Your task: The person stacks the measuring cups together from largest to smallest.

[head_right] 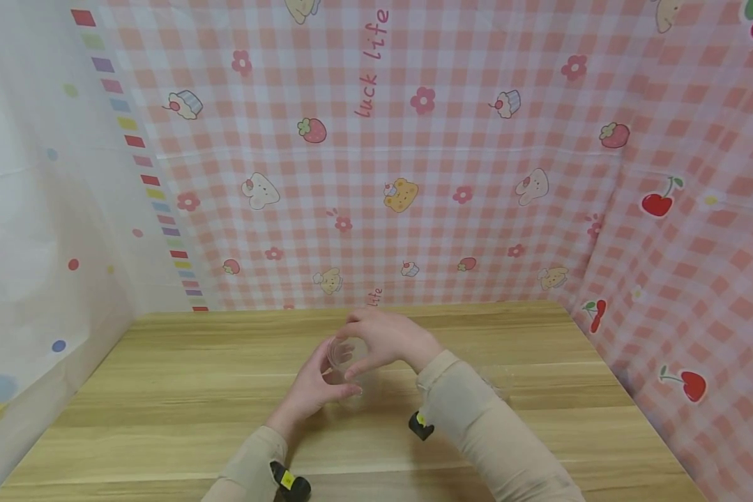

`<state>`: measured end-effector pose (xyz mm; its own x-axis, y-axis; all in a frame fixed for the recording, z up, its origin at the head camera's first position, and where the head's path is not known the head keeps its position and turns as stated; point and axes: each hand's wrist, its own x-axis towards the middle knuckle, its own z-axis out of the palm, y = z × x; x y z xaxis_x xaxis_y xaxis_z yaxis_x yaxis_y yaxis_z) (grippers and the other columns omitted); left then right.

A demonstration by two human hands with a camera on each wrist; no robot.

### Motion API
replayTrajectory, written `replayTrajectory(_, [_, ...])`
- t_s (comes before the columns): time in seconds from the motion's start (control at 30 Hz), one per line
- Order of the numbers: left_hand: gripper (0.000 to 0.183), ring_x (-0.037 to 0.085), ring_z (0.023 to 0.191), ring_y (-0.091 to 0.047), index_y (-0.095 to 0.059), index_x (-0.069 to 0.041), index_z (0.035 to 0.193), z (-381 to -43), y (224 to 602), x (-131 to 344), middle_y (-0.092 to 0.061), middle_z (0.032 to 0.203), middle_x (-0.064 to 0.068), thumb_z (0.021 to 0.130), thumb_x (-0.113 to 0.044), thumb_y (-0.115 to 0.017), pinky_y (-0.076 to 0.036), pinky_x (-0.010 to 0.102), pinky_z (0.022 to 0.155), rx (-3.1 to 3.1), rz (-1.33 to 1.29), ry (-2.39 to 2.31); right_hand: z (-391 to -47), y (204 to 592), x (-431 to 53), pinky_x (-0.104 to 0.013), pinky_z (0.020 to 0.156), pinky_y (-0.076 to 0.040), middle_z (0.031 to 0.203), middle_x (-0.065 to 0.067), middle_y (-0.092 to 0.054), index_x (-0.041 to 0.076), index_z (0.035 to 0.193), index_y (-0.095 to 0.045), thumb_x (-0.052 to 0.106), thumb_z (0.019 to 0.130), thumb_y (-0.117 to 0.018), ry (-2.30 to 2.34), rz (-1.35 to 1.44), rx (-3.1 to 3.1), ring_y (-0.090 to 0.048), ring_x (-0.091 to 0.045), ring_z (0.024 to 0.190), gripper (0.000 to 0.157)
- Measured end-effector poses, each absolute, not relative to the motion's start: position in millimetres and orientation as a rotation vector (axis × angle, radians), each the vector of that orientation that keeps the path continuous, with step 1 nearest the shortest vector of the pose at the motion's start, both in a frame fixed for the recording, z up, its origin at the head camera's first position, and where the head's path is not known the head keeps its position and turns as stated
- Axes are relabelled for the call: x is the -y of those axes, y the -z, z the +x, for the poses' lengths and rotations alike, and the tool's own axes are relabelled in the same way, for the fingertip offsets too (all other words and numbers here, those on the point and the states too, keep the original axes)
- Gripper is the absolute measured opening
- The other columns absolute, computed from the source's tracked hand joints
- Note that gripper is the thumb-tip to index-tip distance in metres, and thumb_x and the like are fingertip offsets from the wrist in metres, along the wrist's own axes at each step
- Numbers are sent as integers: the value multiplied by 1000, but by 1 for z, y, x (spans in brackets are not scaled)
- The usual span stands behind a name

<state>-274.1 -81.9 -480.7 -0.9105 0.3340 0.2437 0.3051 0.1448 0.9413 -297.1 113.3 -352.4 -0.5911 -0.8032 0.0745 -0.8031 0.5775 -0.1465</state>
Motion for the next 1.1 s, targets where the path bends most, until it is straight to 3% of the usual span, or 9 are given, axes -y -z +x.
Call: replayTrajectory(1.1, [88,30,133,-45,-37,-24,149,-274,481,82,-46,146,11,77,-13,-86,-43,49,102,-2362,646,-1926,-295,344,-103,-34,86,-51,112,1,-59,16,123,-70,46,75,-85,166,-1369,-2772,-57,-15,100,59])
